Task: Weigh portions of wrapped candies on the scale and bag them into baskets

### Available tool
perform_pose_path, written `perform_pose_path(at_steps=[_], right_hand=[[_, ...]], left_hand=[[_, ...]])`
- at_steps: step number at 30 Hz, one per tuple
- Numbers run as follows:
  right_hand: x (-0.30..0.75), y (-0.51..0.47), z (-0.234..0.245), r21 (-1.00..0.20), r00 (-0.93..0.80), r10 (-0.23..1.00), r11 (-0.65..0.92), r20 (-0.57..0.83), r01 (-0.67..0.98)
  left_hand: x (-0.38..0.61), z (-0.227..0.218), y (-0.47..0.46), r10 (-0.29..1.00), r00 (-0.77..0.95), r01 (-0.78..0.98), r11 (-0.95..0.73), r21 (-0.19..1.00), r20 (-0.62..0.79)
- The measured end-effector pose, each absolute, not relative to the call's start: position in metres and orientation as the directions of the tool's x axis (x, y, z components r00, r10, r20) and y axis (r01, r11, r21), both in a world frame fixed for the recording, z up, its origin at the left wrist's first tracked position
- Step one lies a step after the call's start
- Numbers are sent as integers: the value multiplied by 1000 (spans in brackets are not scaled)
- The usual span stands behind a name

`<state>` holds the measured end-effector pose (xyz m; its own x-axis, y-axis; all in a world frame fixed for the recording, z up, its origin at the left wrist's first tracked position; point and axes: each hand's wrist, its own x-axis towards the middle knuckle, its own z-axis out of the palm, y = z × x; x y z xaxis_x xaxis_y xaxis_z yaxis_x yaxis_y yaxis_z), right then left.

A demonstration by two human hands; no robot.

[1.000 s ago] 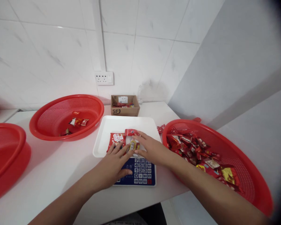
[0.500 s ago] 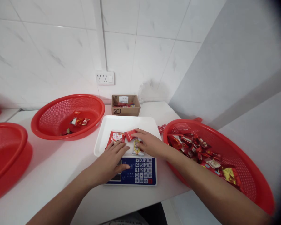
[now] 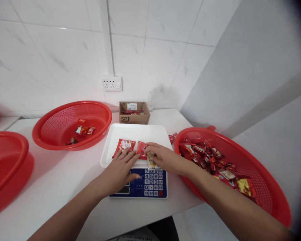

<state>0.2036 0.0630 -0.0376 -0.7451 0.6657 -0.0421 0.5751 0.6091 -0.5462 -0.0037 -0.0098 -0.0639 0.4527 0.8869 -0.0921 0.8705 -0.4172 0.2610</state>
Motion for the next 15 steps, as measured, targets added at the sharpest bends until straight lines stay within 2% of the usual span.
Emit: perform_pose_path(at_steps=[6, 15], right_hand=[[214, 51, -29, -605, -712, 692, 517, -122, 606], [217, 52, -31, -628, -742, 657, 523, -134, 577]], left_hand=[[-4, -63, -11, 884, 463, 865, -432, 255, -73], [4, -61, -4, 895, 441, 877, -414, 245, -66]])
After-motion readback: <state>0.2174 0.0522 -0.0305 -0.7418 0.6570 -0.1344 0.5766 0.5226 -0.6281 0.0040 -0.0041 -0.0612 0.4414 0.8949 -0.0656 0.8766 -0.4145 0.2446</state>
